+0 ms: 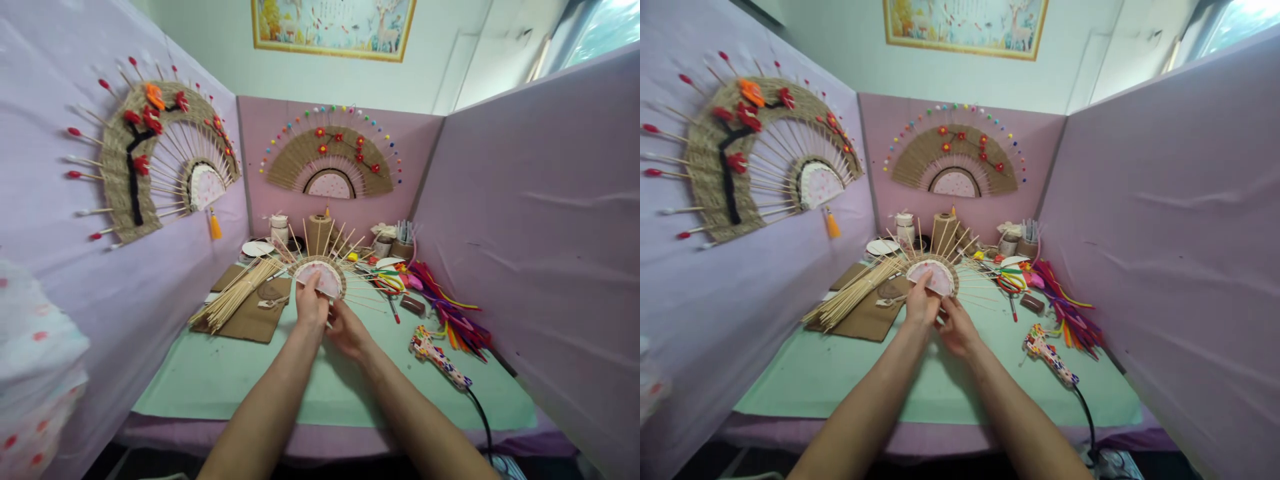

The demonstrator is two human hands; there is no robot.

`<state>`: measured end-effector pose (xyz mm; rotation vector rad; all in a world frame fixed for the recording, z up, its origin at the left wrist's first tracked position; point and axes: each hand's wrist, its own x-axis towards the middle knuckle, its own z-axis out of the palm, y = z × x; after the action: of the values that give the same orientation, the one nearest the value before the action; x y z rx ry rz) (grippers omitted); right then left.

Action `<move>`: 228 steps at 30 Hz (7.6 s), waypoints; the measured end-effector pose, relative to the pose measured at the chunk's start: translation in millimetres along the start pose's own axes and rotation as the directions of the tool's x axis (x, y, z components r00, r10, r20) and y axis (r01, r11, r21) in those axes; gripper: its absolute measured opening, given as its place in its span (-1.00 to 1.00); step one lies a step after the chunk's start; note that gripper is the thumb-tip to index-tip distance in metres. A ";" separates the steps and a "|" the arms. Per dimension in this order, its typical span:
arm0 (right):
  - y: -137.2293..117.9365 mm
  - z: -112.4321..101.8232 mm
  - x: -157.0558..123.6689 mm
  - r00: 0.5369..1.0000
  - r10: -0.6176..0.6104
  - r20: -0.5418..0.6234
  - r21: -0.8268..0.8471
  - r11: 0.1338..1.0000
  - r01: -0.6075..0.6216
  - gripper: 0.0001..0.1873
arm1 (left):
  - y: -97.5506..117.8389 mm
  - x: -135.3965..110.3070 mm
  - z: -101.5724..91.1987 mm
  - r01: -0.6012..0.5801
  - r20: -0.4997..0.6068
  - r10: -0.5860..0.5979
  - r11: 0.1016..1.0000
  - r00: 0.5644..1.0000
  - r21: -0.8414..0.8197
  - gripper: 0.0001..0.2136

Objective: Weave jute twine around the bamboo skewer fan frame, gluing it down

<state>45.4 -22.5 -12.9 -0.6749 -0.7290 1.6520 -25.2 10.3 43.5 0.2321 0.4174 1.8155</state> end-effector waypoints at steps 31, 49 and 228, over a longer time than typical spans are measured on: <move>-42.5 -37.3 45.6 0.903 -0.273 -0.333 0.108 0.940 0.325 -0.68 | -23.8 25.4 -33.0 0.201 -0.102 -0.174 0.895 0.979 0.398 -0.67; -46.5 -44.9 46.7 0.911 -0.270 -0.310 0.083 0.947 0.309 -0.64 | -21.5 21.0 -30.4 0.280 -0.004 -0.293 0.911 0.956 0.304 -0.67; -66.9 -68.7 -60.6 0.891 0.432 -0.137 -0.231 0.861 -0.453 -0.85 | 120.0 65.6 -85.7 -0.250 0.289 -0.041 -0.627 0.956 0.738 -0.87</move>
<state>150.5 -64.1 -2.8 -1.1600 -0.7759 1.9499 -181.5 30.7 9.1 1.9619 2.1316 0.7037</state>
